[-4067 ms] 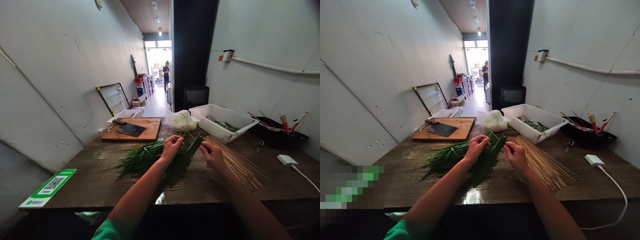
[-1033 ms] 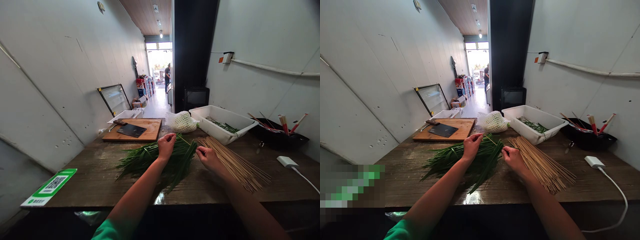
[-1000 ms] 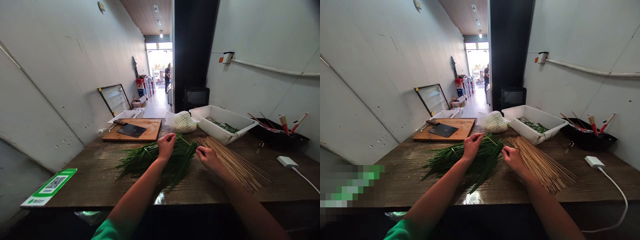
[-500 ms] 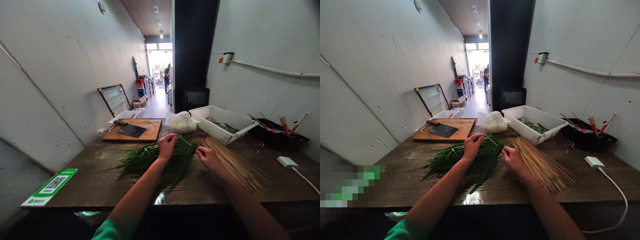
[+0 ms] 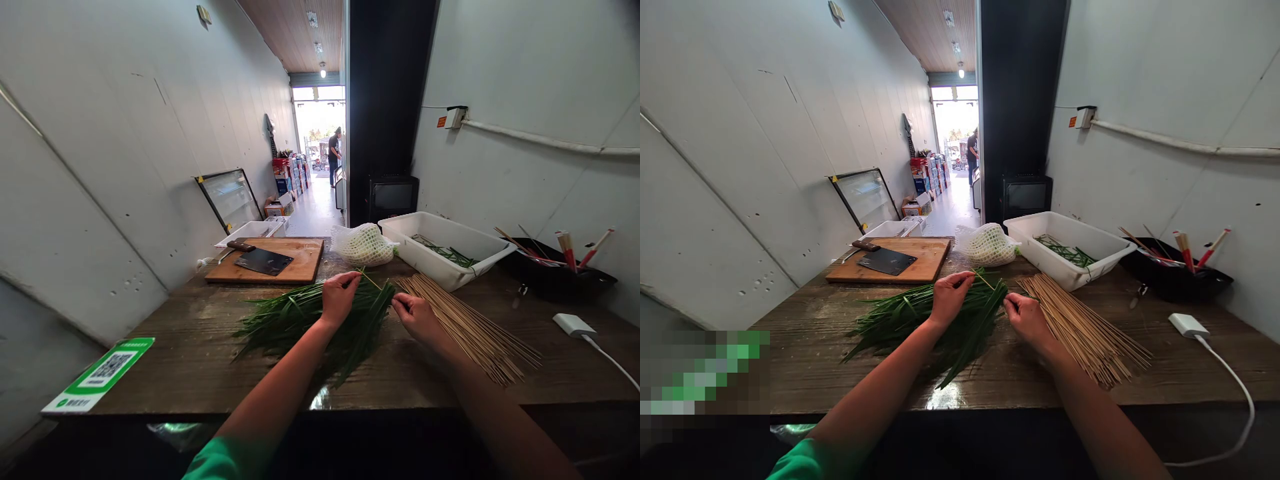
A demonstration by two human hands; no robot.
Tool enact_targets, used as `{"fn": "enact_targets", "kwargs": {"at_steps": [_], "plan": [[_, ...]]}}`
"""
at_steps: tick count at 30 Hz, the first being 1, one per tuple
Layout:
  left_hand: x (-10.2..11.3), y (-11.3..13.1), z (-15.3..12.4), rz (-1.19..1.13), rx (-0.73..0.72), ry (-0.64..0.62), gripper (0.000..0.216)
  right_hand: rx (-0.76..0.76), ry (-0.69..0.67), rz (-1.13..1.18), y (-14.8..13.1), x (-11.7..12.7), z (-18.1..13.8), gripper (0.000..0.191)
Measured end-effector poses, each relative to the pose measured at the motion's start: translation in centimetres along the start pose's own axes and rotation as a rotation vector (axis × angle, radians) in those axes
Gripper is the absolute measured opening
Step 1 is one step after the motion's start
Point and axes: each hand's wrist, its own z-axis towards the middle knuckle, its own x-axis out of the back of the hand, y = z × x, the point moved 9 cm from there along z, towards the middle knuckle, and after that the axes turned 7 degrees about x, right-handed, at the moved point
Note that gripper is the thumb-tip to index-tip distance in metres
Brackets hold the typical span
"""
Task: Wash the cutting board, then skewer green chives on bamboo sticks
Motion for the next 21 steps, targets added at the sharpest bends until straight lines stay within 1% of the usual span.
{"fn": "enact_targets", "kwargs": {"at_steps": [5,8,9,10,12,14,15,16,17,19,21], "plan": [[-2.8,2.2,-2.2,0.082,-0.164,-0.167,0.011,0.018,0.033,0.036,-0.4,0.4,0.0,0.029],[-4.0,3.1,-3.2,0.144,-0.209,-0.276,0.014,0.035,0.058,0.027,-0.7,0.7,0.0,0.029],[-4.0,3.3,-3.1,0.157,-0.218,-0.290,0.015,0.033,0.067,0.018,-0.6,0.8,0.0,0.030],[-3.6,3.5,-2.9,0.173,-0.226,-0.275,0.016,0.025,0.079,0.007,-0.5,0.9,0.0,0.030],[-1.8,3.7,-1.8,0.254,-0.236,-0.156,0.018,-0.001,0.111,-0.021,0.0,1.2,0.0,0.032],[0.5,3.6,-0.6,0.427,-0.212,0.002,0.018,-0.028,0.142,-0.046,0.5,1.5,0.1,0.032],[1.2,3.4,-0.2,0.530,-0.188,0.041,0.016,-0.036,0.152,-0.053,0.7,1.6,0.1,0.032],[1.5,3.0,0.2,0.630,-0.164,0.031,0.013,-0.040,0.157,-0.059,0.8,1.6,0.1,0.032],[1.3,2.6,0.3,0.715,-0.146,-0.017,0.011,-0.042,0.159,-0.061,0.9,1.6,0.1,0.032],[0.4,1.7,0.1,0.832,-0.135,-0.152,0.008,-0.051,0.156,-0.060,1.1,1.6,0.0,0.032],[-0.5,1.2,-0.4,0.910,-0.146,-0.229,0.010,-0.061,0.154,-0.055,1.2,1.5,0.0,0.032]]}}
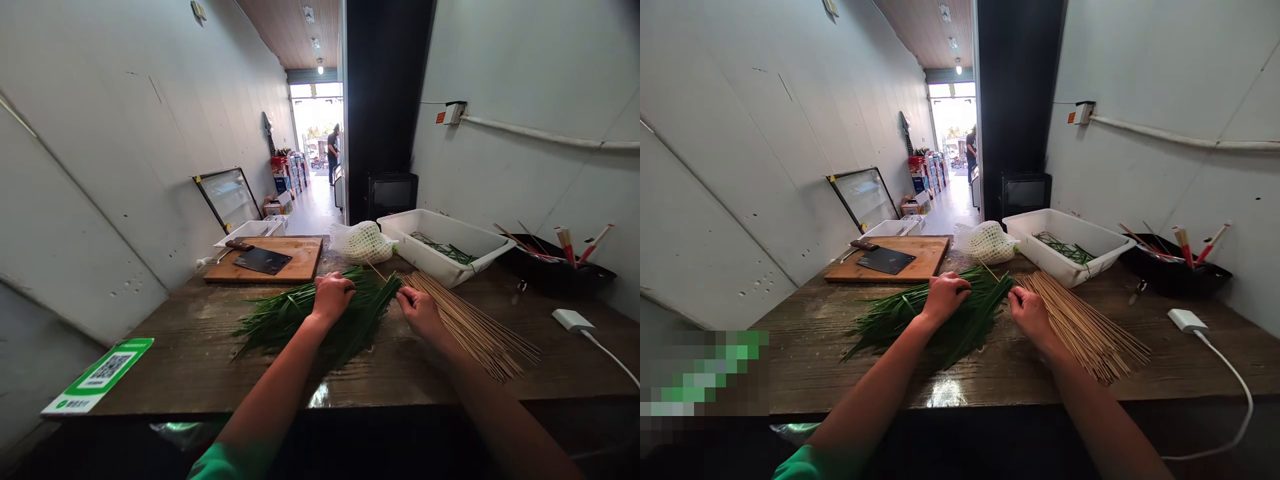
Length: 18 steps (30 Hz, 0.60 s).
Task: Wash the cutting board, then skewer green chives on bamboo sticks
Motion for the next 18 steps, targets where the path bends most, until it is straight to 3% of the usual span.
{"fn": "enact_targets", "kwargs": {"at_steps": [4,11,18], "plan": [[-0.5,0.5,-0.3,0.092,0.010,-0.002,0.017,0.001,-0.011,-0.007,0.0,-0.2,-0.1,0.033],[0.3,-0.1,0.2,0.060,0.056,0.052,0.017,0.015,-0.027,-0.009,-0.4,-0.2,0.0,0.032],[-0.7,-0.4,0.2,0.084,0.057,0.004,0.012,0.012,-0.063,-0.003,-0.5,-0.3,0.0,0.032]]}}
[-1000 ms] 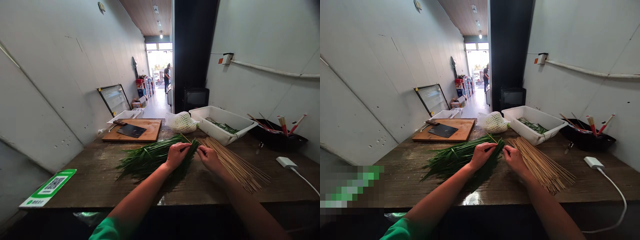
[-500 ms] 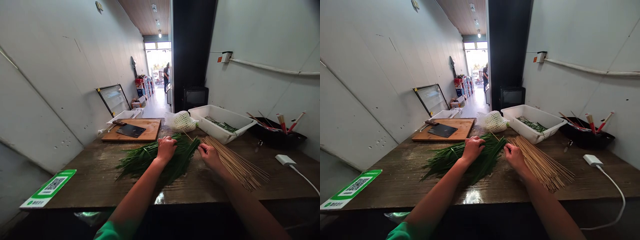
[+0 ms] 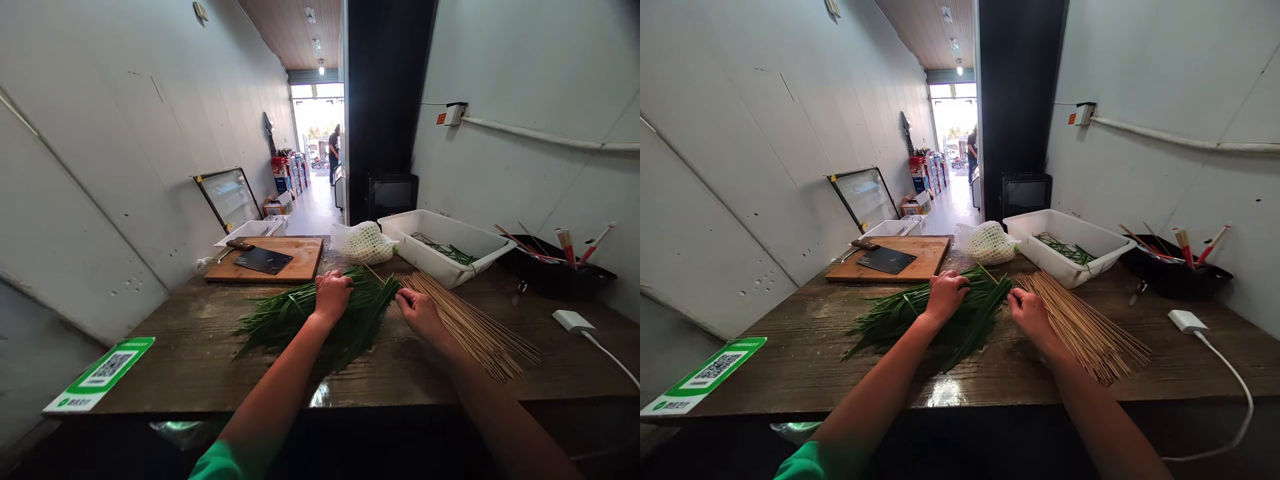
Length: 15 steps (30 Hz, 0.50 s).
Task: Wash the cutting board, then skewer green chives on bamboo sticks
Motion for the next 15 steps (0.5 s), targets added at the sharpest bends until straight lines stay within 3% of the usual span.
{"fn": "enact_targets", "kwargs": {"at_steps": [8,15], "plan": [[0.73,0.36,-0.21,-0.105,0.014,0.048,0.006,0.003,-0.009,-0.015,-0.05,-0.17,-0.01,0.031],[0.70,-0.56,0.39,-0.349,0.080,0.072,0.016,0.044,-0.036,0.010,-0.87,-0.44,-0.12,0.031]]}}
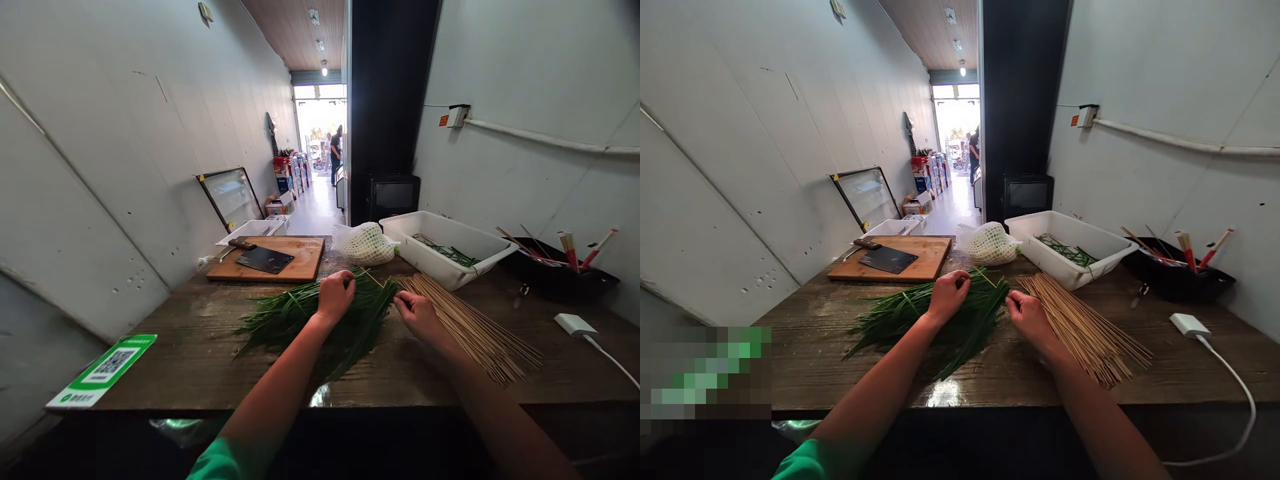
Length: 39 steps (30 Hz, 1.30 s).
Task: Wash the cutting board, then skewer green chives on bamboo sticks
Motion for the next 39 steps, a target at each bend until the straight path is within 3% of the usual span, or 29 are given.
{"fn": "enact_targets", "kwargs": {"at_steps": [15,39], "plan": [[0.4,-1.3,0.5,-0.329,0.097,0.057,0.017,-0.015,-0.058,-0.003,0.7,-0.8,-0.1,0.033],[0.2,-1.2,0.5,-0.349,0.079,0.039,0.019,-0.007,-0.074,-0.012,0.9,-1.1,-0.1,0.032]]}}
